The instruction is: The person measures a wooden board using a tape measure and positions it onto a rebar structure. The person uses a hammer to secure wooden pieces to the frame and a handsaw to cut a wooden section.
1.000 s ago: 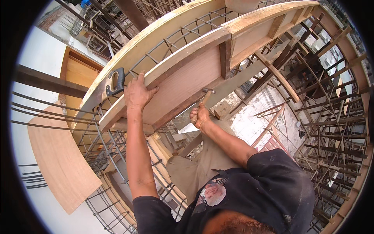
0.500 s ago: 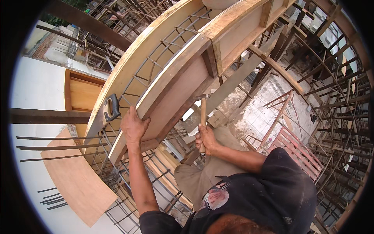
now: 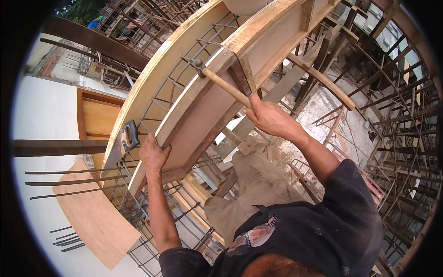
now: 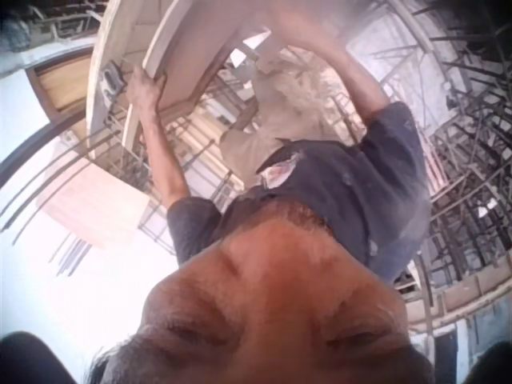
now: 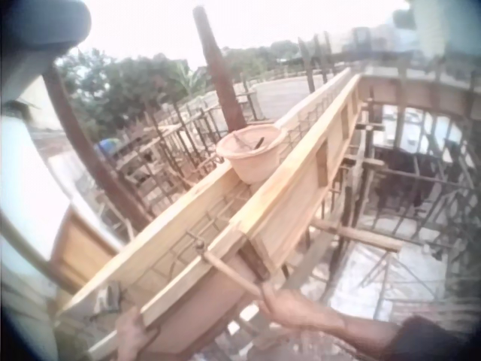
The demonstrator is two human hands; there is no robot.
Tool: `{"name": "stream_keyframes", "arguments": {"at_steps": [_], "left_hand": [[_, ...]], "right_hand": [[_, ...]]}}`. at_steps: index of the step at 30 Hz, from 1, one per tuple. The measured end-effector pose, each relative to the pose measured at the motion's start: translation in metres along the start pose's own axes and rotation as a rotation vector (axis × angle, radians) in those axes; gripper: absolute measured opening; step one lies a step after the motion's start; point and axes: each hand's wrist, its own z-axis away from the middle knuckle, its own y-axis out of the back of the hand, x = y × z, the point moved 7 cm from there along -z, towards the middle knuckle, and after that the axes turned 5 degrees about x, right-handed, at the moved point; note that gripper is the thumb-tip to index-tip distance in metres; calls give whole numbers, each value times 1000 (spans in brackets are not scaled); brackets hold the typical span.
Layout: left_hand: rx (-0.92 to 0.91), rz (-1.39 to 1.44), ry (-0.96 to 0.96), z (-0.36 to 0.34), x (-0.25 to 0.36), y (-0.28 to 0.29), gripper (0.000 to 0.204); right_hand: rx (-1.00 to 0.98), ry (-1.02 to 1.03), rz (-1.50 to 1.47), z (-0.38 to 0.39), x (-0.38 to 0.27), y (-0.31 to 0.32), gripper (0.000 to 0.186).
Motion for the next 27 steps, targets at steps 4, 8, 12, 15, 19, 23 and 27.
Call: {"name": "stream_keyframes", "arguments": {"at_steps": [4,8,12,15,19,23,27], "left_hand": [[-28,-9,20,-1,-1,0,59],[17,8,-16,3,-1,1,59],[-13,6,-1,-1,3,-2,58],[0,24,-7,3,3,-2,57],[11,18,-7,4,3,0,57],[14,27,31,7,-2,4,57],[35,5,16,1,6,3,60]], "right_hand": [[-77,28,-2,9,-16,7,34],[-116,-51,45,8,10,-11,32],[-107,-28,-37,18,16,-14,34],[17,-76,-295,48,18,-9,42],[376,6,-94,43,40,37,49],[393,102,250,-31,37,106,36],[328,139,491,-119,19,136,27]]}}
